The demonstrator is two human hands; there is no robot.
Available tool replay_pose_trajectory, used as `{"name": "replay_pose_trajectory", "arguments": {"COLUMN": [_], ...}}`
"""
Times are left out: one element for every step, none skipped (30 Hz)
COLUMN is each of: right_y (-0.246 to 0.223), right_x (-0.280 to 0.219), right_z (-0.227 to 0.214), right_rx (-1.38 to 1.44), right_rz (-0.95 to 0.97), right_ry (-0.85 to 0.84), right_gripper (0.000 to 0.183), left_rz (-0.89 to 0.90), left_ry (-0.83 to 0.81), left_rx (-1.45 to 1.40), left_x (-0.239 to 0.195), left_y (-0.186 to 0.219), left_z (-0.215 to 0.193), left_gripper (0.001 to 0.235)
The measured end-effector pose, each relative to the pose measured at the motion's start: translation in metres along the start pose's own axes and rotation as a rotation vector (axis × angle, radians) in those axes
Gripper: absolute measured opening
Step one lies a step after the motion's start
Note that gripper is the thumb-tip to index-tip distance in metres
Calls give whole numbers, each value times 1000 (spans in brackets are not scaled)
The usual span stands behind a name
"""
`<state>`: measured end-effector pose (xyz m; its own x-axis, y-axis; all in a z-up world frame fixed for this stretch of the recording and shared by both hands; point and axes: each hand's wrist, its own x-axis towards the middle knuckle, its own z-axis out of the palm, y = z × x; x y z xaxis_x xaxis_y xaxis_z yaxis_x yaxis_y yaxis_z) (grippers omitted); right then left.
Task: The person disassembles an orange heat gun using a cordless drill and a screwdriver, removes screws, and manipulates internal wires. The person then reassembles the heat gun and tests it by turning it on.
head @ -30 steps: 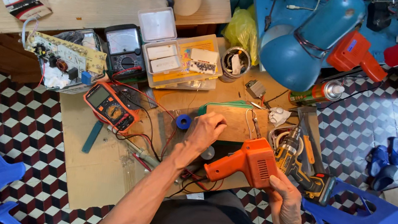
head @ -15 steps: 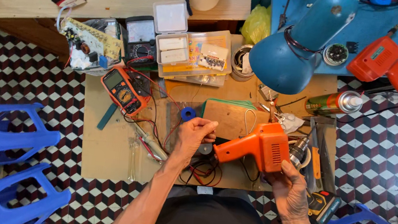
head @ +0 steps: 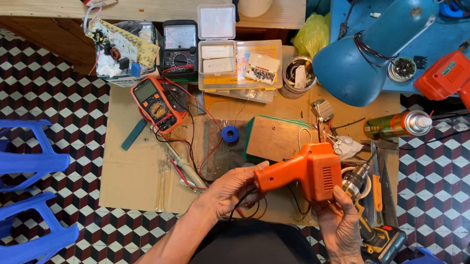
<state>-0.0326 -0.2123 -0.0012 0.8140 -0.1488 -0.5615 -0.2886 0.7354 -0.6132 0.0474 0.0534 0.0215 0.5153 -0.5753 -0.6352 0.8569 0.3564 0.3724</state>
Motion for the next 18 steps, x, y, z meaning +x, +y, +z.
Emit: {"name": "replay_pose_trajectory", "arguments": {"right_y": [1,0,1,1,1,2,1,0,1,1,1,2,2,3,3,4,4,4], "right_x": [-2,-4,-5,-7,-9,-11,-12,-14,-15,-16,-18,-19,-20,-20,-21,-22,-23,-24], "right_z": [2,4,7,10,12,14,15,15,16,16,17,17,17,18,18,18,18,18], "right_rx": [-4,-8,-16,-23,-29,-36,-41,-47,-53,-58,-64,-68,-72,-76,-82,-87,-93,-102], "right_rz": [-2,-4,-3,-2,-3,-13,-21,-29,-36,-43,-50,-63,-77,-91,-96,-101,-107,-111], "right_ry": [7,15,19,22,28,31,36,40,38,36,35,35,35,35,37,39,41,50], "right_gripper": [47,48,49,49,49,49,49,48,48,47,47,45,43,42,42,41,41,42], "left_rz": [0,0,2,1,-1,-4,-20,-35,-51,-67,-83,-100,-109,-119,-128,-132,-136,-140], "left_ry": [9,17,28,15,1,-14,18,50,85,104,123,143,156,168,180,189,197,205], "left_rx": [0,1,3,20,38,56,48,40,34,41,49,56,77,98,117,122,128,133], "left_x": [1,3,5,6,9,11,14,17,18,20,21,21,21,21,21,21,21,21], "left_y": [0,0,2,2,3,4,4,5,6,7,9,10,11,12,12,11,10,8], "left_z": [-2,-3,-5,-6,-6,-6,-5,-4,-4,-2,-1,0,2,2,2,1,-1,-4], "left_gripper": [30,29,28,27,26,26,27,29,31,30,29,29,28,29,29,28,29,30]}}
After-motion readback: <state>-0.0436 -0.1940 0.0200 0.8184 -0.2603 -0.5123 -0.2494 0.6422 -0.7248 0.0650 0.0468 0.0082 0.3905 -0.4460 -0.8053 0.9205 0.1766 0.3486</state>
